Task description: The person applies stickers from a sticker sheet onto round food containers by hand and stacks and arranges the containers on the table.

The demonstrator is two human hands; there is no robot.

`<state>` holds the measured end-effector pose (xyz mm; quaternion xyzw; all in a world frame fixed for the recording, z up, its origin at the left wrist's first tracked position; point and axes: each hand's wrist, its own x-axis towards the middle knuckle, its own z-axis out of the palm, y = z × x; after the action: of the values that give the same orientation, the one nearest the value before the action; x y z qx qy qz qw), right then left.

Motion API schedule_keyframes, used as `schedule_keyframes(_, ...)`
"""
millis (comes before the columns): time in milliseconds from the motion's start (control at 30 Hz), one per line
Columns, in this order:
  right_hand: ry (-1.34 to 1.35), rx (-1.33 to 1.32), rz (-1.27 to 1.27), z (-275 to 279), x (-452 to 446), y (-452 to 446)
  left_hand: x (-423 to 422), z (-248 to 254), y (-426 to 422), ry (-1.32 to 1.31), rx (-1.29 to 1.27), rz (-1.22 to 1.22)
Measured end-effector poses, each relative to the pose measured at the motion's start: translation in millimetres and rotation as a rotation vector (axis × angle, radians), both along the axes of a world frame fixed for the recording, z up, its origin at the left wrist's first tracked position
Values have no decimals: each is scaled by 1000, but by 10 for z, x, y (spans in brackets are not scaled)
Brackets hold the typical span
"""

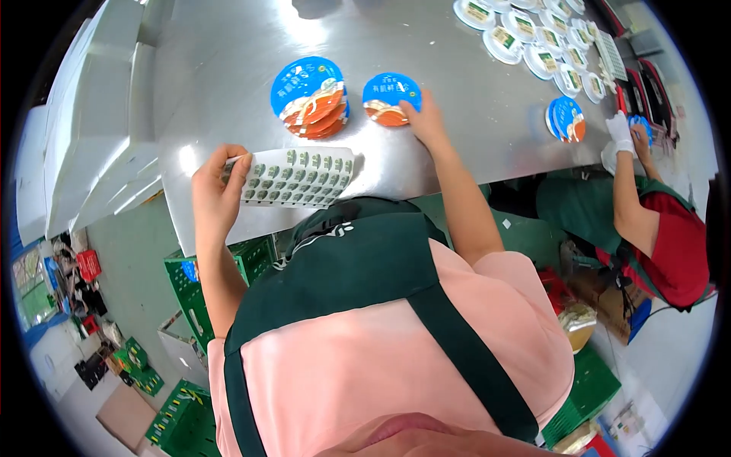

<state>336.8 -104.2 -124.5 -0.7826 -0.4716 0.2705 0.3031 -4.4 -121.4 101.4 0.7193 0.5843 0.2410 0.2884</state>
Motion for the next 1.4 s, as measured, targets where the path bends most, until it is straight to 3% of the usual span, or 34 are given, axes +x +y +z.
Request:
schedule_keyframes(33,49,128,6,-166,67,73,-50,-27,34,-28,-20,-4)
schedule_keyframes(133,5,165,-50,-51,276,235,-420,-249,238,-54,-105,-107)
schedule_keyframes(167,5,167,-35,124,255,297,-550,-346,314,-98,-227,-97)
schedule_keyframes(233,284,325,-1,676,187,401,-763,-581,474,-114,-288,-80)
schedule_keyframes(367,375,323,193,1447,-287,623,-1081,-1019,846,-44,-480,-114)
schedule_keyframes(400,325,297,308,1511,-414,680,-1065,-1065,856,-47,-476,-106)
schedule_keyframes(467,275,273,435,1534,-583,754,-957,-1113,854,292,-31,-128)
schedule_keyframes(533,-9,163,579,1439,-701,808,-803,-1015,871,373,-65,-81)
schedule_keyframes(600,-45,150,563,1338,-735,842,-455,-841,827,-244,-311,67)
schedule_keyframes(667,-198,229,462,1460,-762,752,-124,-764,703,-569,-519,116)
schedule_keyframes(700,-198,229,486,1408,-732,774,16,-795,687,-612,-579,116)
schedule_keyframes(767,138,-1,527,1274,-652,850,273,-767,670,-669,-688,124)
schedule_keyframes(800,132,-1,550,1332,-672,838,377,-712,657,-680,-741,132)
schedule_keyframes(867,489,-398,531,1485,-711,724,467,-751,692,-682,-750,117)
schedule_keyframes(1000,486,-336,523,1501,-768,651,488,-596,624,-753,-753,115)
schedule_keyframes(1133,504,-180,639,1677,-1069,389,313,-471,283,-918,-497,230)
schedule_keyframes(1167,554,-136,690,1782,-1277,313,186,-739,253,-901,-392,289)
schedule_keyframes(1300,513,-87,882,1972,-2248,-1,-478,-590,-532,-1172,-232,463)
schedule_keyframes(1400,516,-90,1149,1757,-3116,-261,-1228,-869,-1191,-1362,-72,680)
